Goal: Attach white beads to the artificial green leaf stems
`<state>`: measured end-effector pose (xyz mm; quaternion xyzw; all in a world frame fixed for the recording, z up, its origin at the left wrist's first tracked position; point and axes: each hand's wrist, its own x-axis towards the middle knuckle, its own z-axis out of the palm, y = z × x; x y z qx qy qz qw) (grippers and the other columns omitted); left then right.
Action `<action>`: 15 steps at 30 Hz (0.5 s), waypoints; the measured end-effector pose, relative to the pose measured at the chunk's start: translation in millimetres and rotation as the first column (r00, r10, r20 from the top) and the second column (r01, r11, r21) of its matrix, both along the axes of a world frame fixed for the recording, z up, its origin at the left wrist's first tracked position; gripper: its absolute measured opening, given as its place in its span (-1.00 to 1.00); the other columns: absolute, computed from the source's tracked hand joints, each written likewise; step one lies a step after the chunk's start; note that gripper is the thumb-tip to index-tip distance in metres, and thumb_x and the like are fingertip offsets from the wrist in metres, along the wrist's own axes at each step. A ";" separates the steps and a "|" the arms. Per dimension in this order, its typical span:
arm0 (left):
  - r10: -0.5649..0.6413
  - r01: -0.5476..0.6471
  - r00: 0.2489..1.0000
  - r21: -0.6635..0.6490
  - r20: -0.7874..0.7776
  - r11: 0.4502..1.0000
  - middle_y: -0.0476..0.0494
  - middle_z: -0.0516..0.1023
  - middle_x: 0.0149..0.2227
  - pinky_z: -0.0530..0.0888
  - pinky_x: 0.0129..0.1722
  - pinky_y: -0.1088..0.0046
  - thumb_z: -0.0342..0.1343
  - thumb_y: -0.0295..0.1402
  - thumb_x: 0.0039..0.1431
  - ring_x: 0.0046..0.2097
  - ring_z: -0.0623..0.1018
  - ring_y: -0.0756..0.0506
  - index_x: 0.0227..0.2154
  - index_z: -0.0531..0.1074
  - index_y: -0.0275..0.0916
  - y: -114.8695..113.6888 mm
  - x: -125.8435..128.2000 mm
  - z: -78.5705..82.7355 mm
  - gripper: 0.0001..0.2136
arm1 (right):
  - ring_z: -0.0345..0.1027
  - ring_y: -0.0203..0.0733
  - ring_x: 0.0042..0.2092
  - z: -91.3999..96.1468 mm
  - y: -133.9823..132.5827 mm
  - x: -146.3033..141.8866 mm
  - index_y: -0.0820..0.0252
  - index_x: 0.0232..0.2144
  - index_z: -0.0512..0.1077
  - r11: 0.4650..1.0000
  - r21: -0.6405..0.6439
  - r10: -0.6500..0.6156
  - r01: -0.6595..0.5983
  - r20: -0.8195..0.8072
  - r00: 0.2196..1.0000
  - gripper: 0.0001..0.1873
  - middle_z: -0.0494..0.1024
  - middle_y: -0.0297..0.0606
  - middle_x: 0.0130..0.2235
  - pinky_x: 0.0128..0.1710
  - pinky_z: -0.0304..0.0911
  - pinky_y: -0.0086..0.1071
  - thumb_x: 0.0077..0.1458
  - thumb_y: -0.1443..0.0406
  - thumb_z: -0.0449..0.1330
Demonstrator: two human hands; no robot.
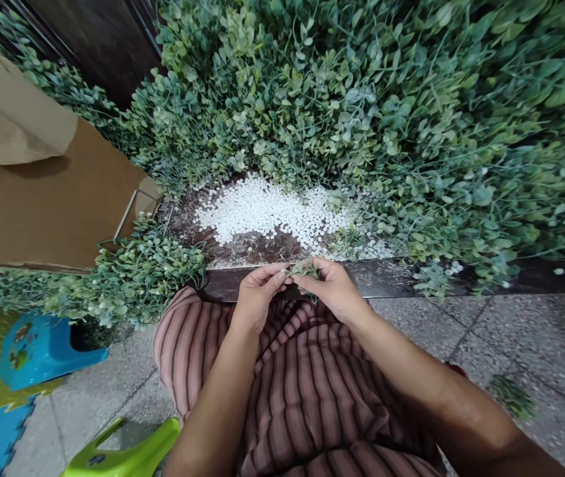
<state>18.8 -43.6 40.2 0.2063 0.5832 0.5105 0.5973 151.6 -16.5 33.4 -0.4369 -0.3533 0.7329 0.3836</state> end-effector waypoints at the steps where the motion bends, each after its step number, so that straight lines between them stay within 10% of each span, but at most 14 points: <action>1: 0.001 -0.001 1.000 0.001 -0.009 1.000 -0.01 0.53 -0.57 0.37 -0.43 0.58 0.35 -0.33 -0.35 -0.49 0.46 0.08 -0.49 0.54 -0.27 -0.3 -0.9 -0.8 -0.74 | 0.23 -0.41 -0.52 -1.6 -0.3 -0.4 0.23 -0.52 0.41 1.000 0.007 0.004 -0.004 0.011 1.000 -0.72 0.43 -0.42 -0.53 -0.49 0.21 -0.46 -0.32 0.21 0.34; 15: -0.059 0.059 0.998 0.100 -0.004 0.993 0.05 0.45 -0.59 0.35 -0.44 0.61 0.36 -0.35 -0.35 -0.51 0.38 0.12 -0.59 0.47 -0.29 -2.9 -8.5 -6.0 -0.79 | 0.14 -0.41 -0.54 -3.6 -3.8 -4.8 0.21 -0.61 0.32 0.988 0.151 -0.013 -0.008 0.139 0.990 -0.87 0.32 -0.46 -0.61 -0.49 0.09 -0.46 -0.22 0.30 0.22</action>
